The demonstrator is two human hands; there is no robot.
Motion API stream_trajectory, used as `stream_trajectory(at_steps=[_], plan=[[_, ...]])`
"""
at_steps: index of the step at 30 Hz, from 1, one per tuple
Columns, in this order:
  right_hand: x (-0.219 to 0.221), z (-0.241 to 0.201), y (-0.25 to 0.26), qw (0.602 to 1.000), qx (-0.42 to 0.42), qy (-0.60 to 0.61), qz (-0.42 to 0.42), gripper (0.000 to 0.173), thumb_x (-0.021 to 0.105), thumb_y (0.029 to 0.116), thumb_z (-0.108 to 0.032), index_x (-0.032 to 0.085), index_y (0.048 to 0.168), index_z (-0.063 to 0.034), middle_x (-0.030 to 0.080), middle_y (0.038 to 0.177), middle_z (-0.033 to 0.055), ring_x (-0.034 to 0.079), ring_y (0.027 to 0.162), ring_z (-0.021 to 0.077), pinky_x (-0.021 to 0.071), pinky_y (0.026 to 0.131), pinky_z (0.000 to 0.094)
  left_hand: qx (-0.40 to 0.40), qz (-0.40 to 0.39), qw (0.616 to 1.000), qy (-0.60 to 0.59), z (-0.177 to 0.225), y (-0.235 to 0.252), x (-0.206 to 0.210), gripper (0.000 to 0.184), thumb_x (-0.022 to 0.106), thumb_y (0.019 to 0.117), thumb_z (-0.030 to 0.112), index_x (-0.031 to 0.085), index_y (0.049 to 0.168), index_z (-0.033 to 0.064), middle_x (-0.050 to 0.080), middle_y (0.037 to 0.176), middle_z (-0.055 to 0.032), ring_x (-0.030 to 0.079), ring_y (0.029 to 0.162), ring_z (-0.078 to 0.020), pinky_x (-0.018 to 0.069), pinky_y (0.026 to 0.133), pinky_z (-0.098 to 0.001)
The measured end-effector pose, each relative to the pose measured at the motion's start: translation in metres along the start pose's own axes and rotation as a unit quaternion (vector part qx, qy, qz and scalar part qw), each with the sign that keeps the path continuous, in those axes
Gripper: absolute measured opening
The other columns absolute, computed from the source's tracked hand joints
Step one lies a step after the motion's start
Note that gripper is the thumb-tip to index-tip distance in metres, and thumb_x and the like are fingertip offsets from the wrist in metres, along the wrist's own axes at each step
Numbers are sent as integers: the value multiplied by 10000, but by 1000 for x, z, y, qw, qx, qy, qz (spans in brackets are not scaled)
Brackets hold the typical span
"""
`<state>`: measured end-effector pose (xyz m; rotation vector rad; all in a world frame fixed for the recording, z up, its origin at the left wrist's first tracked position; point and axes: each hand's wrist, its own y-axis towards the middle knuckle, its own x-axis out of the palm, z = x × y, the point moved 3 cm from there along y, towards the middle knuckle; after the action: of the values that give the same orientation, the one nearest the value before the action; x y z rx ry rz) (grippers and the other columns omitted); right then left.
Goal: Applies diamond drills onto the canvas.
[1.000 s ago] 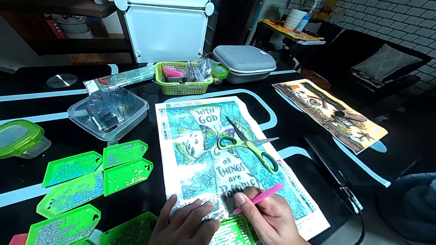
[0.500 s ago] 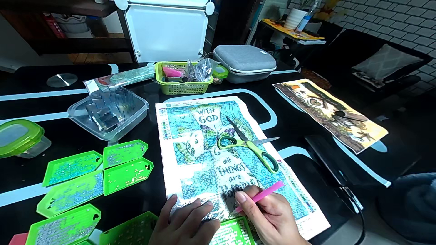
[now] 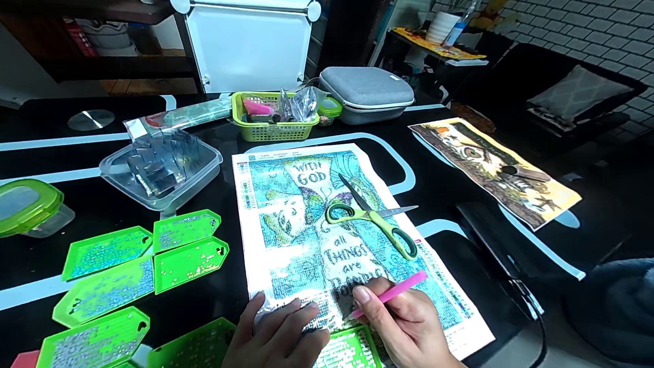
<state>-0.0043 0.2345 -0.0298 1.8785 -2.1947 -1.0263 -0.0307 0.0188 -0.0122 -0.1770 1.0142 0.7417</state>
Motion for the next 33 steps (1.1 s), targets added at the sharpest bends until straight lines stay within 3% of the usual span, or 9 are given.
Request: stream_trajectory(at_steps=[33], plan=[[2,-2,-2,998,-31,-53,-15,266,553,1081,-235,627,927,-31,627,741,39,602,640,7,507,596,132,3,3,1000,-1,0,0,1,424,749,880,478,752,1189,189,695,1341,-54,613,1297,-267,264,1170,-606]])
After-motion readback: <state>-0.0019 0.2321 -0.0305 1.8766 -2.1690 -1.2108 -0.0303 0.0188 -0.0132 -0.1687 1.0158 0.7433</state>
